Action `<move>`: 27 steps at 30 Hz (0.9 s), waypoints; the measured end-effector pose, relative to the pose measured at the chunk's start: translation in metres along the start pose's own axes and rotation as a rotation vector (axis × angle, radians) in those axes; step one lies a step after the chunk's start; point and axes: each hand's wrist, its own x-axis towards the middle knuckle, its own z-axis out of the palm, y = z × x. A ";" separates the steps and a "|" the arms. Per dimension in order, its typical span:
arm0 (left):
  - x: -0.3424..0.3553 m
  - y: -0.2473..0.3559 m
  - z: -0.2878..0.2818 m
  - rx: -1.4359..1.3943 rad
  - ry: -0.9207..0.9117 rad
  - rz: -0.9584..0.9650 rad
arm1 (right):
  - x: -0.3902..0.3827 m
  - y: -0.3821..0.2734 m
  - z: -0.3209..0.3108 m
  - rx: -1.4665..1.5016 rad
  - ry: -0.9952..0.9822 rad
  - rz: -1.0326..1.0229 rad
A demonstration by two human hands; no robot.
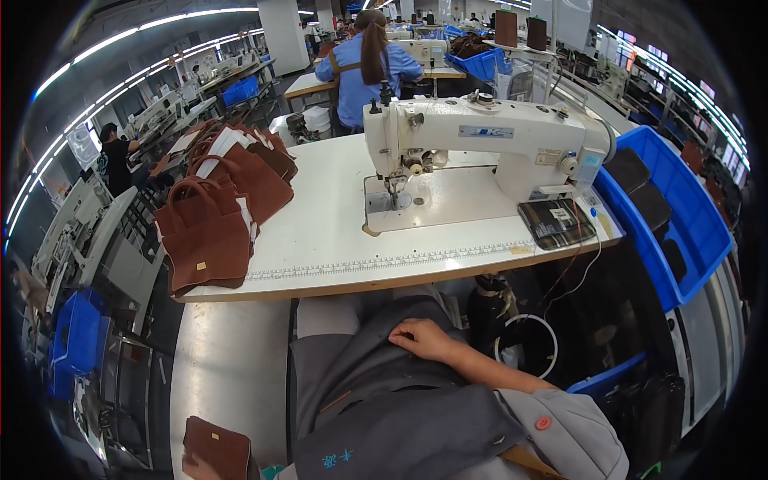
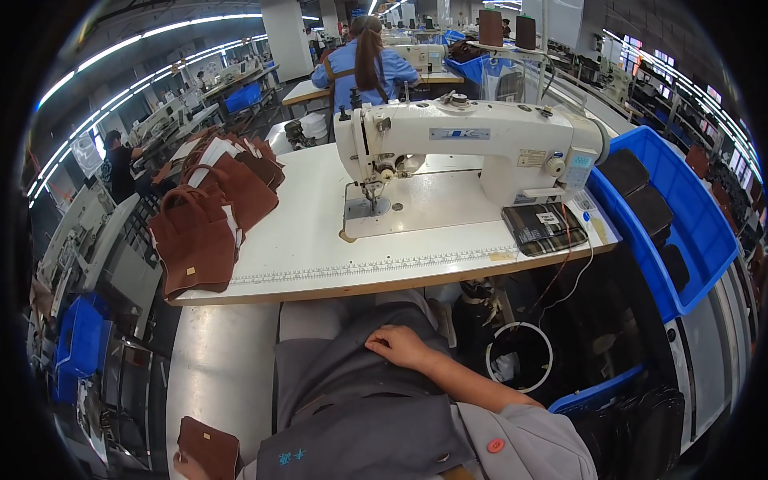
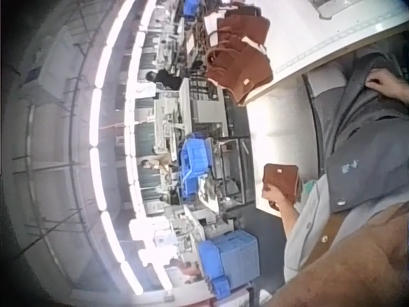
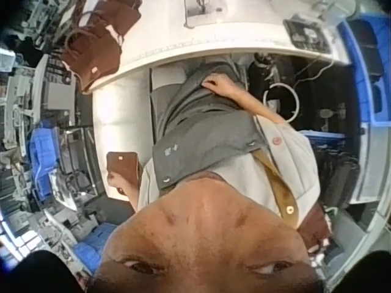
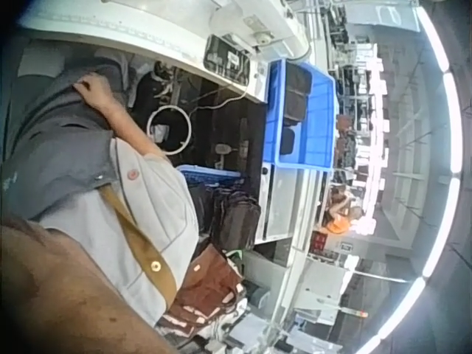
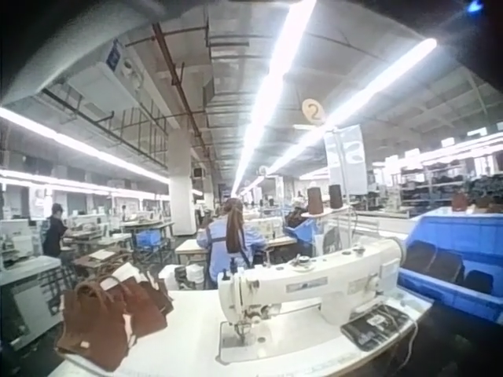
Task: Sewing together various brown leather components to assemble a handbag using an industrial sewing machine.
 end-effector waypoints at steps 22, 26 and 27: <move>-0.199 0.485 0.145 0.065 -1.282 1.157 | -0.040 0.034 -0.004 -0.453 0.211 0.113; -0.205 0.526 0.167 0.213 -1.238 1.275 | -0.036 0.043 -0.001 -0.478 0.161 0.165; -0.206 0.528 0.173 0.214 -1.276 1.362 | -0.034 0.043 0.001 -0.464 0.141 0.167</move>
